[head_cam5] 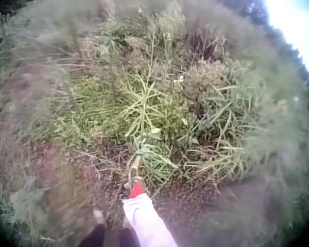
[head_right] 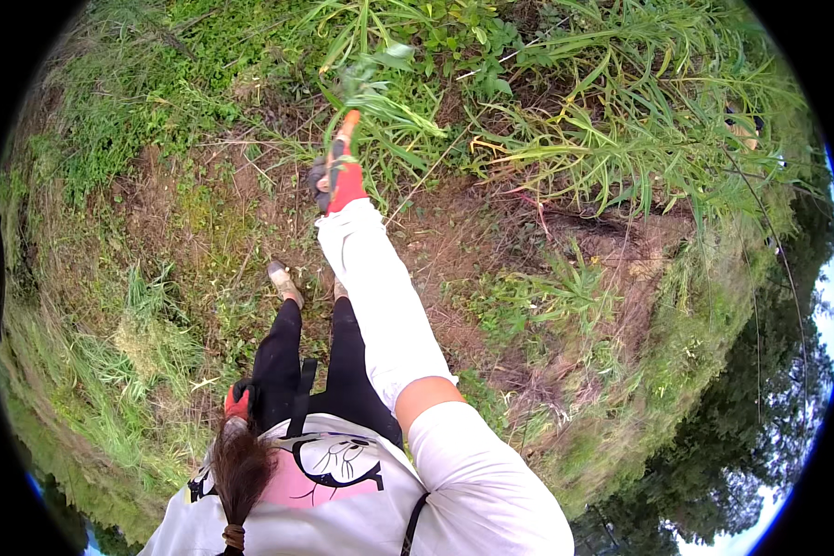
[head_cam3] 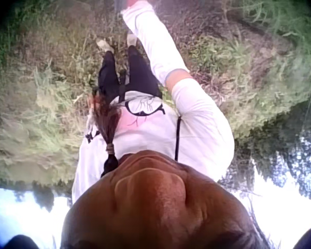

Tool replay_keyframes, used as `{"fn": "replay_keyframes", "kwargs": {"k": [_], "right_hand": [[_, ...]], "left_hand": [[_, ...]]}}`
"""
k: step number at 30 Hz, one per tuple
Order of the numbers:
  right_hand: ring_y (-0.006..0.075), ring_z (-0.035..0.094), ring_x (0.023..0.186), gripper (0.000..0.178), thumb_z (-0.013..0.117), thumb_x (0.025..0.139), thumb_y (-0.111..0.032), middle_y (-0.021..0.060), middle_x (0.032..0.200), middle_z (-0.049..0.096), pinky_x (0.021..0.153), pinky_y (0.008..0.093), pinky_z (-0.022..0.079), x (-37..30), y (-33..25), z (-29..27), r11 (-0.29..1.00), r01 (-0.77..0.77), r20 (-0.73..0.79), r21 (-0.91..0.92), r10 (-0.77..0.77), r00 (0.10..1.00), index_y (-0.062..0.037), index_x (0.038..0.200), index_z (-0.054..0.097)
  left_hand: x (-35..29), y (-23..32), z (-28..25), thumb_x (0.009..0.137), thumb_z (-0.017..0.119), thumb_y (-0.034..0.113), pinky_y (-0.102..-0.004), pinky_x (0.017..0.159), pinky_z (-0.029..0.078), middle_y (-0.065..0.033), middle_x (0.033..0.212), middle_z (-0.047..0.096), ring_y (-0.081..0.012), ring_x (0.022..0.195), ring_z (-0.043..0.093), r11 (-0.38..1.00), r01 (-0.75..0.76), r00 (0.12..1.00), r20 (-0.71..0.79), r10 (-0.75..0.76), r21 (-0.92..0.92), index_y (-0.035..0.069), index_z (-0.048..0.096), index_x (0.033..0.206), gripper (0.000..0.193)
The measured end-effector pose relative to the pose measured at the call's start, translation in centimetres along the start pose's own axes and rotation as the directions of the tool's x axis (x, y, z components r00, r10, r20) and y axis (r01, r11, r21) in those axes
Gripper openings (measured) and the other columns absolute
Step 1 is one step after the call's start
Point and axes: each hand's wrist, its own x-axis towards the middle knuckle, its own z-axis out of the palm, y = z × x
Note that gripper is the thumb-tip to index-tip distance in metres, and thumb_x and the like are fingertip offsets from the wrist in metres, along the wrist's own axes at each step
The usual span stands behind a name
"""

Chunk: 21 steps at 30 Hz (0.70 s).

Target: The person clears vegetation from a grassy slope using a sickle and their hands. They pull weeds and cut grass, moving across the area to gather and remove the plant debris.

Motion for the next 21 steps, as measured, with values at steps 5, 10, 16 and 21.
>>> {"fn": "replay_keyframes", "kwargs": {"k": [5, 10, 16, 21], "right_hand": [[0.0208, 0.059, 0.053, 0.031, 0.053, 0.086, -0.035, 0.0117, 0.069, 0.059, 0.047, 0.0351, 0.046, -16.3, 18.1, 18.1, 0.595, 0.065, 0.463, -0.801, 0.547, 0.697, -0.0055, 0.097, 0.048], [0.039, 0.059, 0.077, 0.064, 0.061, 0.08, -0.035, 0.0202, 0.084, 0.061, 0.068, 0.0453, 0.045, -21.5, 29.3, 16.7, 0.226, 0.571, 0.613, -0.79, 0.242, 0.752, -0.011, 0.133, 0.034], [0.0177, 0.056, 0.075, 0.052, 0.068, 0.078, -0.02, 0.0113, 0.09, 0.061, 0.07, 0.032, 0.045, -16.8, 27.6, 10.4, 0.686, 0.136, 0.314, -0.715, 0.141, 0.939, -0.0081, 0.123, 0.045], [0.0267, 0.063, 0.08, 0.053, 0.07, 0.074, -0.026, 0.016, 0.089, 0.063, 0.07, 0.036, 0.047, -14.4, 22.6, 1.9, 0.461, 0.145, 0.211, -0.875, 0.095, 0.973, -0.0071, 0.119, 0.048]], "left_hand": [[0.7, -3.9, 1.8, 0.078, 0.065, 0.015, -0.0323, 0.09, 0.042, -0.0117, 0.11, 0.058, -0.0219, 0.103, 0.055, 0.998, -0.065, 0.994, -0.088, 0.063, -0.023, 0.002, 0.054, 0.112, 0.039], [0.0, -3.8, 2.2, 0.076, 0.067, 0.023, -0.0352, 0.093, 0.04, -0.016, 0.118, 0.053, -0.027, 0.11, 0.05, 0.997, -0.035, 0.983, -0.176, 0.047, 0.069, 0.001, 0.049, 0.119, 0.052], [-0.2, -5.0, 2.5, 0.075, 0.068, 0.031, -0.039, 0.097, 0.037, -0.0207, 0.127, 0.046, -0.0336, 0.117, 0.045, 0.989, 0.0, 0.978, -0.205, 0.032, 0.151, 0.0, 0.044, 0.126, 0.065], [2.5, -3.7, -0.4, 0.073, 0.067, 0.03, -0.042, 0.099, 0.035, -0.0219, 0.127, 0.044, -0.0379, 0.117, 0.042, 0.962, -0.141, 0.979, -0.11, 0.171, 0.235, 0.004, 0.045, 0.125, 0.062]]}}
